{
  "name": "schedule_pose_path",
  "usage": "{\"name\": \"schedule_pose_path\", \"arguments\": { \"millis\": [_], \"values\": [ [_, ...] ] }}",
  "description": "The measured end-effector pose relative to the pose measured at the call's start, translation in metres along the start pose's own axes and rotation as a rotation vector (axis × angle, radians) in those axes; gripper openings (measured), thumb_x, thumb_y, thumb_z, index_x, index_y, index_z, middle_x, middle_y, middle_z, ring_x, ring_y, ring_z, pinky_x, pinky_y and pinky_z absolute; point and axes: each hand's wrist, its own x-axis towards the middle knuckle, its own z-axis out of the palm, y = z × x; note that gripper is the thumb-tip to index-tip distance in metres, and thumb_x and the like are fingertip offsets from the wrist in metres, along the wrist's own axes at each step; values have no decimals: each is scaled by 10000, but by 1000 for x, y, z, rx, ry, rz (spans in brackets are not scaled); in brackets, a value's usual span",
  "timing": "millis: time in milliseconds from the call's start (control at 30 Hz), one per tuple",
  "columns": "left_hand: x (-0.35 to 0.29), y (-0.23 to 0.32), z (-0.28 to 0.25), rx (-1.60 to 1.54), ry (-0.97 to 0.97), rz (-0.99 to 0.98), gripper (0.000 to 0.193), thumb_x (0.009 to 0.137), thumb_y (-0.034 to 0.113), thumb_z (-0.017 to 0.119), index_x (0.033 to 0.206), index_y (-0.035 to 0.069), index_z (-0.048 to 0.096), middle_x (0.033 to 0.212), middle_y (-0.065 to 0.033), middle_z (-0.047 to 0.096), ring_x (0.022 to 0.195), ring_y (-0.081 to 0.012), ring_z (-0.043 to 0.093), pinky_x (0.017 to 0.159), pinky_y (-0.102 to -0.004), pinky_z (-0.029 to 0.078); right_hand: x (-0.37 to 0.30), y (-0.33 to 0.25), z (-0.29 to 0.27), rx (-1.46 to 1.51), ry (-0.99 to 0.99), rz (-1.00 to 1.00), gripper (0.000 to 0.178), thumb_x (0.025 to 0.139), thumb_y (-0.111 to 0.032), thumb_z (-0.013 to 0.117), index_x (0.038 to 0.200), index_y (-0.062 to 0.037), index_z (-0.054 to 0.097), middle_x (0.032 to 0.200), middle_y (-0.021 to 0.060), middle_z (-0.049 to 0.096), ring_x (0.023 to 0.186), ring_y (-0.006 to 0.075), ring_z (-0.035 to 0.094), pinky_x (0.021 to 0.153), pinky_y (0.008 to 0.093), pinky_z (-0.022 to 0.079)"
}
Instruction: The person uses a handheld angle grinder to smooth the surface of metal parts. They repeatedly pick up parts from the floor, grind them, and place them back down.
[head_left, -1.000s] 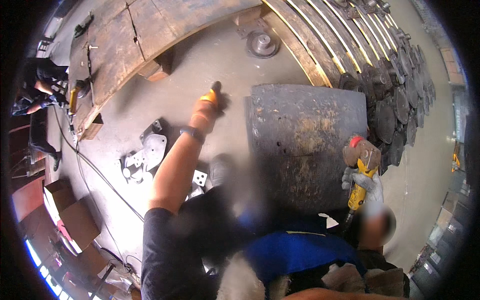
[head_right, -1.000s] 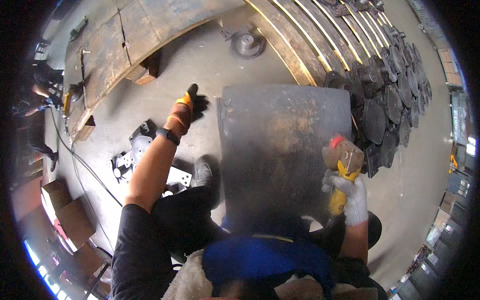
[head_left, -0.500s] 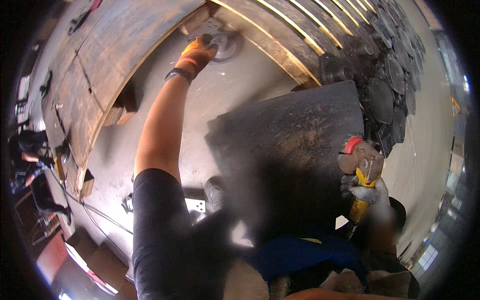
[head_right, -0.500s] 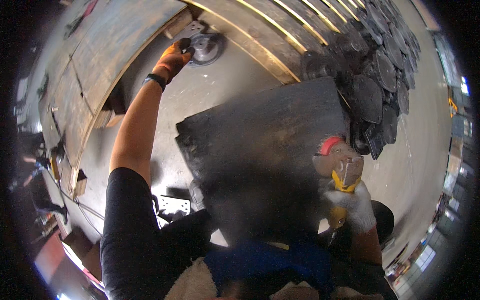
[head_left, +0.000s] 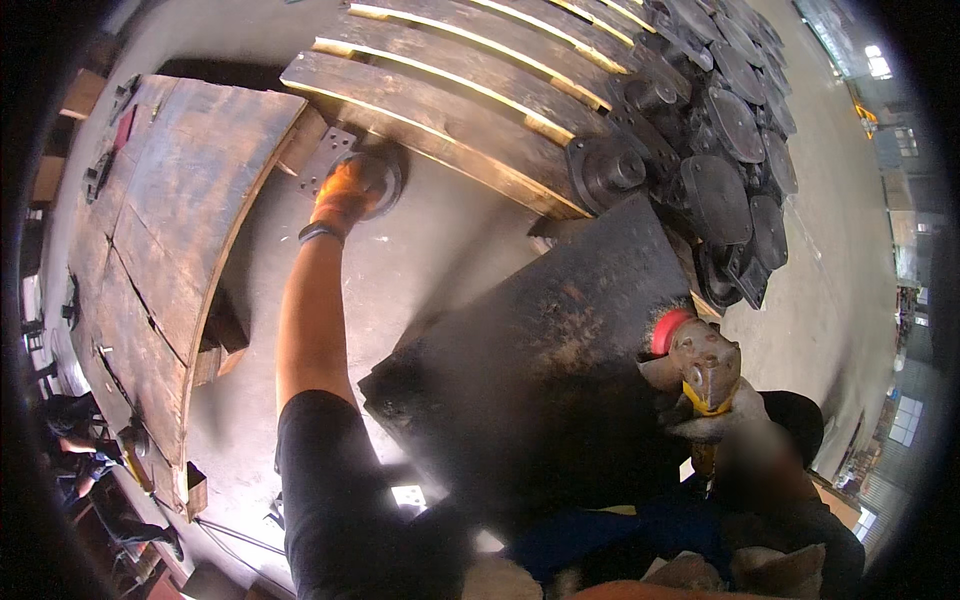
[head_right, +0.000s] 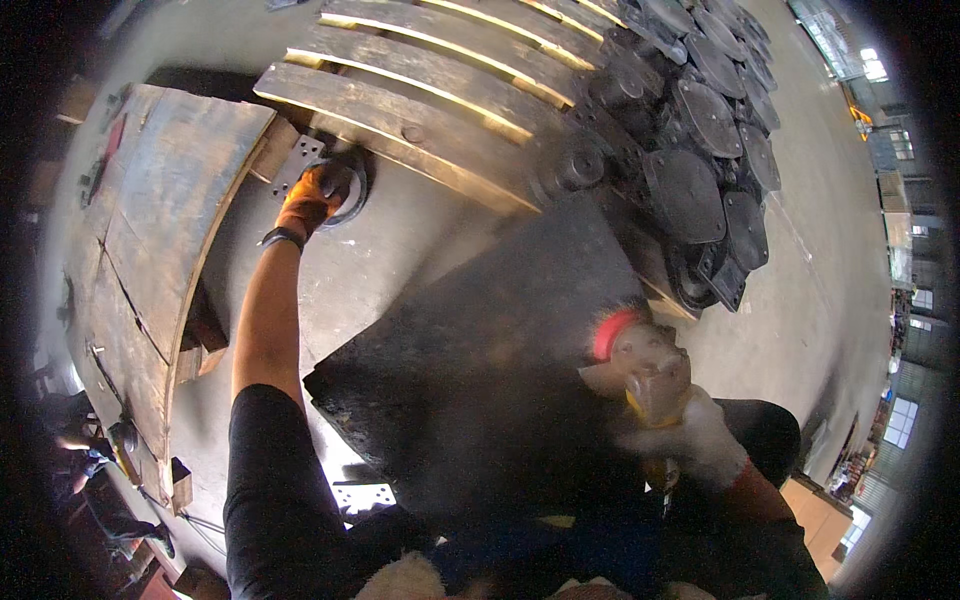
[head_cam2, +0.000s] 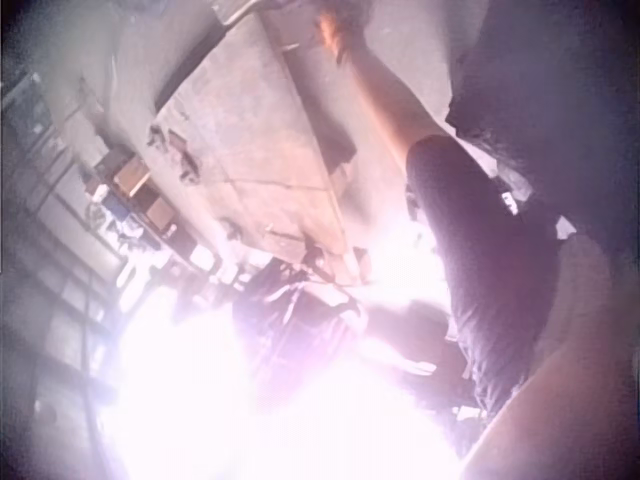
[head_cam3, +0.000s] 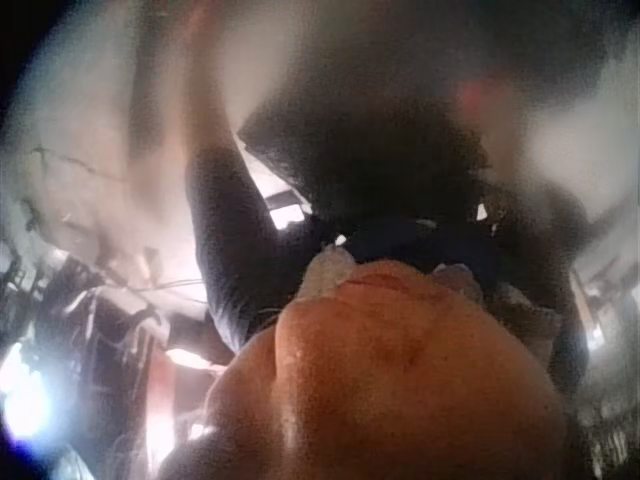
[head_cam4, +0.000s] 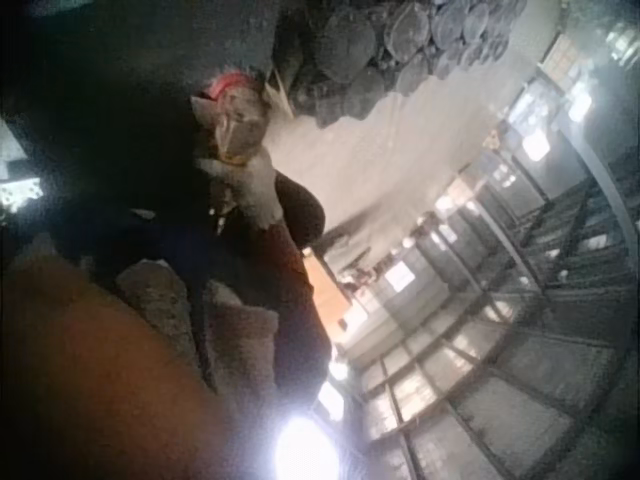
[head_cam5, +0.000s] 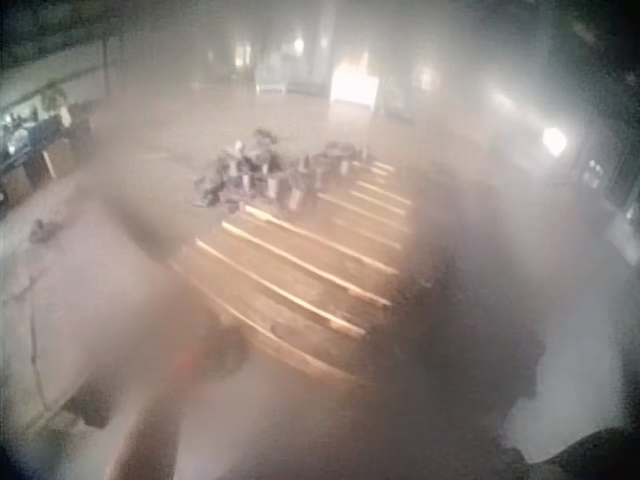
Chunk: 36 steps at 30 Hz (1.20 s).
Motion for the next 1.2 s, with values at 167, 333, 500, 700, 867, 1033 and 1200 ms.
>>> {"name": "schedule_pose_path", "arguments": {
  "millis": [167,333,500,700,867,1033,1200],
  "values": [
    [-15,-25,19,-82,-110,-131,526,737,363,718,1192,107,645,1207,-190,642,1135,-367,608,964,-426,485,7,6,-4,-149,41,-35,556,673,-172,863,1123,-4,584,1054,111,662,966,228,658,873,362,543],
    [-86,4,10,180,-341,-323,586,612,365,799,1143,162,660,1199,-161,646,1125,-361,619,909,-440,524,0,-6,13,109,-10,-127,402,628,-41,790,985,-5,609,922,99,666,818,223,673,766,348,568],
    [-131,29,23,112,-275,-462,511,688,320,749,1157,163,623,1107,-134,675,1100,-350,631,886,-463,525,5,6,5,4,16,-190,406,625,-79,801,980,-13,615,899,86,659,841,211,671,776,359,570],
    [-177,64,8,61,-315,-374,423,749,353,687,1105,128,641,1103,-160,684,1058,-367,642,866,-449,520,20,31,-6,1,0,-180,434,687,-114,825,1048,7,614,961,121,688,859,215,679,792,396,589],
    [-222,-19,43,78,-361,-543,414,789,392,633,1050,74,675,1090,-182,690,1049,-360,647,879,-421,513,44,41,-12,511,-105,33,538,677,0,812,1145,35,549,967,143,681,836,213,679,722,382,592],
    [-281,13,-46,49,-544,-720,560,824,437,657,1252,76,633,1273,-192,624,1192,-300,602,960,-388,492,30,22,-3,111,-56,-28,432,669,-104,859,1022,11,638,860,121,699,726,179,676,689,343,573],
    [-334,81,-117,146,-219,-751,425,872,409,607,1044,35,710,1104,-174,695,1062,-310,665,858,-417,542,37,31,-8,163,-135,-196,311,680,-43,823,918,22,633,724,115,659,580,187,624,549,319,522]
  ]
}}
